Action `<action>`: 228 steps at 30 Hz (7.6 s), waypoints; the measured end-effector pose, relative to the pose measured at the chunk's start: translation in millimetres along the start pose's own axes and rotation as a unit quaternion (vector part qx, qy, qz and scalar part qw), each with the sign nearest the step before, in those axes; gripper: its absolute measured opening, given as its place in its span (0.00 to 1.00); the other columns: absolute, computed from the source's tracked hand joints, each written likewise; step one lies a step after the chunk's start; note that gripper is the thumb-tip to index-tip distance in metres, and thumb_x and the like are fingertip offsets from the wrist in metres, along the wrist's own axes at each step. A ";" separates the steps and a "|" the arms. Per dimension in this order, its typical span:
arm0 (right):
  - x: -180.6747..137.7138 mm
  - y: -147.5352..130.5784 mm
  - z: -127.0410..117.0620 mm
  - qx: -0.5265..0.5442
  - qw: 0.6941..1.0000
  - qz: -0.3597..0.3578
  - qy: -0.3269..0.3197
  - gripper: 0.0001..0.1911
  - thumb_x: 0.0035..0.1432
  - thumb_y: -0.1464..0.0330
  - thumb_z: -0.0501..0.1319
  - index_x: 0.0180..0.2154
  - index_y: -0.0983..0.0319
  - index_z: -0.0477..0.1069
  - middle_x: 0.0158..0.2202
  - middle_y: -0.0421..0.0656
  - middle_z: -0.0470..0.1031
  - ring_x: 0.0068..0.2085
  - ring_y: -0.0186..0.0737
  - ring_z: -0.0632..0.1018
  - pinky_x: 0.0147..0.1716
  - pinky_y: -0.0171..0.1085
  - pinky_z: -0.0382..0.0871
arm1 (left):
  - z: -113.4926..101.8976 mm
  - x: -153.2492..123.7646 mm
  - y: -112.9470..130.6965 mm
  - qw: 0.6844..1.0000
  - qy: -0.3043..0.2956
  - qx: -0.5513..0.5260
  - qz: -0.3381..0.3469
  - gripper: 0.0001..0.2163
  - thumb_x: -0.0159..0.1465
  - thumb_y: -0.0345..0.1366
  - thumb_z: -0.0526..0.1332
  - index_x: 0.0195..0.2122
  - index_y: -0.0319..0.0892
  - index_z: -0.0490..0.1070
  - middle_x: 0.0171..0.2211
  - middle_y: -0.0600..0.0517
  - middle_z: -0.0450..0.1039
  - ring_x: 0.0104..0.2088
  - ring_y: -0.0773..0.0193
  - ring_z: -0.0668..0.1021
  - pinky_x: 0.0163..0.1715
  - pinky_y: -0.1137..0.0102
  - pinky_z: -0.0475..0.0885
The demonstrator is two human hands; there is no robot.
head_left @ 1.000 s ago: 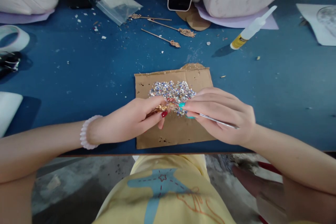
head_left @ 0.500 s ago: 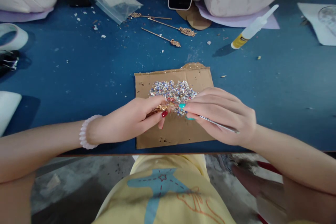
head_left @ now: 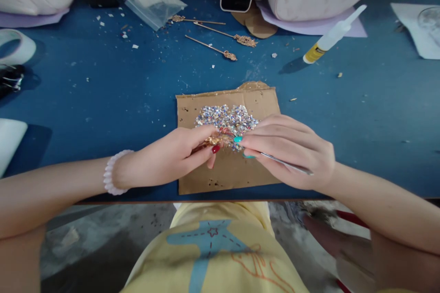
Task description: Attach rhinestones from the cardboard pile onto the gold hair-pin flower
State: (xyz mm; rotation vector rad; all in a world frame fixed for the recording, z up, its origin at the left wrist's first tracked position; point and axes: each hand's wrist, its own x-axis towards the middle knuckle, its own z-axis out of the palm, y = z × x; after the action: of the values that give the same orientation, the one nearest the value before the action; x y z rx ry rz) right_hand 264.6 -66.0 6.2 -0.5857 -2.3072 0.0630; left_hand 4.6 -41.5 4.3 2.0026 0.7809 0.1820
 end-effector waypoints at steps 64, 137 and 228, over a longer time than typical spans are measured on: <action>-0.3 1.1 -3.7 0.014 1.000 0.008 0.016 0.09 0.72 0.73 0.60 0.43 0.56 0.78 0.36 0.43 0.87 0.36 0.39 0.86 0.40 0.39 0.85 | -3.9 -0.7 3.0 0.997 -0.029 -0.048 -0.049 0.06 0.74 0.33 0.53 0.41 0.44 0.68 0.31 0.58 0.79 0.21 0.73 0.72 0.23 0.74 0.65; -6.2 51.1 35.6 0.064 0.968 0.243 0.011 0.05 0.70 0.70 0.62 0.39 0.57 0.75 0.37 0.40 0.86 0.33 0.38 0.85 0.33 0.38 0.78 | -21.1 5.6 -7.1 0.919 -0.256 -0.271 -0.130 0.06 0.78 0.36 0.53 0.52 0.43 0.65 0.34 0.57 0.73 0.21 0.75 0.64 0.25 0.74 0.62; -4.2 46.8 35.0 0.041 0.968 0.246 0.000 0.05 0.69 0.69 0.61 0.40 0.57 0.77 0.38 0.40 0.87 0.35 0.38 0.86 0.38 0.38 0.81 | -20.7 6.9 -9.2 0.919 -0.253 -0.277 -0.122 0.08 0.76 0.40 0.56 0.53 0.44 0.65 0.34 0.56 0.74 0.21 0.73 0.65 0.27 0.72 0.64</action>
State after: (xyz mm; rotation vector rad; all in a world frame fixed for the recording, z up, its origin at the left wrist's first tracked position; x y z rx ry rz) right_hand 261.8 -21.6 -31.9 -1.0998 -2.0966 0.3922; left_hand -2.9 -19.1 6.7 1.3127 0.5519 -0.2369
